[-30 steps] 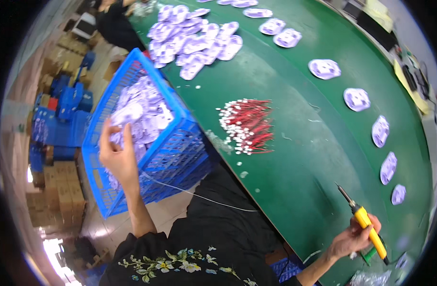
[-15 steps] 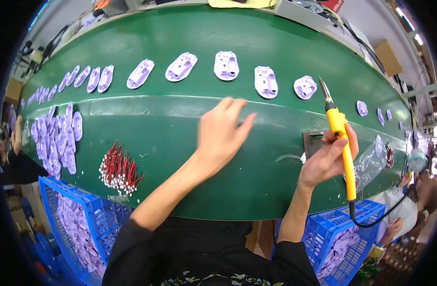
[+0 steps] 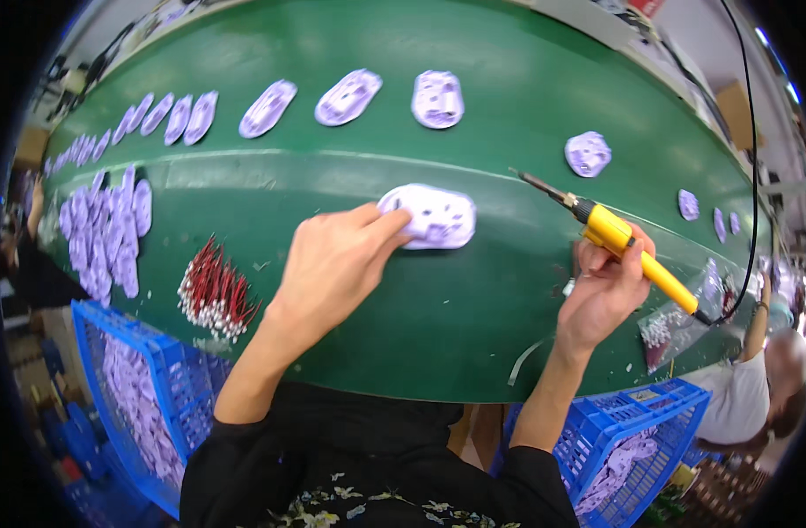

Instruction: Soldering electrical wires onto an electronic component on an assembly line.

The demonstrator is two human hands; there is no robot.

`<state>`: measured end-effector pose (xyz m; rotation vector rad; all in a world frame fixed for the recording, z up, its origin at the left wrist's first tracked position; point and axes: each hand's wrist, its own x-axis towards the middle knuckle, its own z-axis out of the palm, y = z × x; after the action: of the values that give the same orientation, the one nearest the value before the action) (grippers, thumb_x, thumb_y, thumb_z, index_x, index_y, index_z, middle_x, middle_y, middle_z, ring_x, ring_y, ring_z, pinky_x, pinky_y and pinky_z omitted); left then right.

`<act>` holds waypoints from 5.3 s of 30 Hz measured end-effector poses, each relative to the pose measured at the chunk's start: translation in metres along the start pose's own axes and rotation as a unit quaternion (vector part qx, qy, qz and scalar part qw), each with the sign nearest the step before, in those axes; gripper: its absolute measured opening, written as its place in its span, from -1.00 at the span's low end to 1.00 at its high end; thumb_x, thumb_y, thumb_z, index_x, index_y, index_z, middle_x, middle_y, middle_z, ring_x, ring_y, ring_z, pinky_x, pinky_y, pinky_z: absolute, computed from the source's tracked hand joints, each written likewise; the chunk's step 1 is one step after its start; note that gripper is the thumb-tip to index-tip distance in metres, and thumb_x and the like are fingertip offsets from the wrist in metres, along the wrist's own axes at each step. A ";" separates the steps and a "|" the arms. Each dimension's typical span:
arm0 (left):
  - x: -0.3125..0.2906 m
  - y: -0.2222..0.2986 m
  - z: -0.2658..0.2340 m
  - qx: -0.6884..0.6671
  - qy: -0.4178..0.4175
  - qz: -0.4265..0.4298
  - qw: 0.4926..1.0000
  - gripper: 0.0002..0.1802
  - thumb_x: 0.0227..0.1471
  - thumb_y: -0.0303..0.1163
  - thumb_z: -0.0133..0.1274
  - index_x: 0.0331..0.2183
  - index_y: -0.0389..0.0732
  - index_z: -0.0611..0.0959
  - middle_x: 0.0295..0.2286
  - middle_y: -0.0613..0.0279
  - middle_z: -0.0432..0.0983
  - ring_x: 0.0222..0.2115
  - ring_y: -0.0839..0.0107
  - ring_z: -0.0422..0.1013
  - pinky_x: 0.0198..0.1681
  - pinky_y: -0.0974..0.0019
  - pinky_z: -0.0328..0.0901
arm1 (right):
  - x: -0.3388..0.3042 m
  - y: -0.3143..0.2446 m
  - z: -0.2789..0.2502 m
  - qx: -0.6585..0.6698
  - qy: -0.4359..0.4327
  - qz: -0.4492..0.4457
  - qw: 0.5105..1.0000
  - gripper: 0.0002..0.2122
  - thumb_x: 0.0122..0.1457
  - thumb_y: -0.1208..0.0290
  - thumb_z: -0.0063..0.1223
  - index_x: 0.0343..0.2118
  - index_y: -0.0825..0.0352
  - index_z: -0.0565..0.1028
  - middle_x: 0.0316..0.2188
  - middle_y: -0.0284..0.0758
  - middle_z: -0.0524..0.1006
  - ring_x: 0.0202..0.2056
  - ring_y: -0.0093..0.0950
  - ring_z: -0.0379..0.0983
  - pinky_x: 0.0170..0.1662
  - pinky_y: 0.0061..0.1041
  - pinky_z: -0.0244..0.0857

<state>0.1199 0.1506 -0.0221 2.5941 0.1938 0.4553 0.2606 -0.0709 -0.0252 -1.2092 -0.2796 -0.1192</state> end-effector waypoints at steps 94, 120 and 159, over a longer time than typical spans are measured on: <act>-0.121 -0.003 0.043 -0.352 0.241 -0.299 0.854 -0.90 0.21 -0.54 -0.06 -0.23 -0.27 0.36 -0.62 0.29 0.32 -0.65 0.60 0.17 -0.61 0.49 0.07 | -0.071 0.041 0.043 -0.116 -0.227 0.155 0.954 -0.71 0.20 0.27 -0.03 -0.23 0.46 0.46 -0.32 -0.18 0.46 -0.56 -0.58 0.35 -0.53 -0.70 0.19; -0.133 -0.032 0.017 -0.189 0.267 -0.365 0.871 -0.92 0.05 -0.61 0.09 -0.33 -0.34 0.54 -0.52 0.16 0.51 -0.55 0.39 0.45 -0.49 0.37 0.32 | -0.074 0.038 0.095 -0.068 -0.257 0.163 0.950 -0.73 0.23 0.31 -0.08 -0.21 0.48 0.41 -0.40 -0.21 0.44 -0.58 -0.61 0.28 -0.48 -0.68 0.19; -0.140 -0.041 0.021 -0.166 0.278 -0.313 0.893 -0.90 0.00 -0.66 0.11 -0.37 -0.37 0.54 -0.53 0.19 0.50 -0.58 0.50 0.43 -0.54 0.45 0.29 | -0.092 0.045 0.117 -0.143 -0.271 0.115 0.945 -0.75 0.18 0.34 -0.06 -0.28 0.48 0.43 -0.39 -0.24 0.44 -0.57 -0.64 0.29 -0.53 -0.74 0.16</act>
<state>-0.0056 0.1463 -0.0997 1.8611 1.0133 0.8740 0.1655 0.0487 -0.0532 -1.5436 -0.6136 0.3968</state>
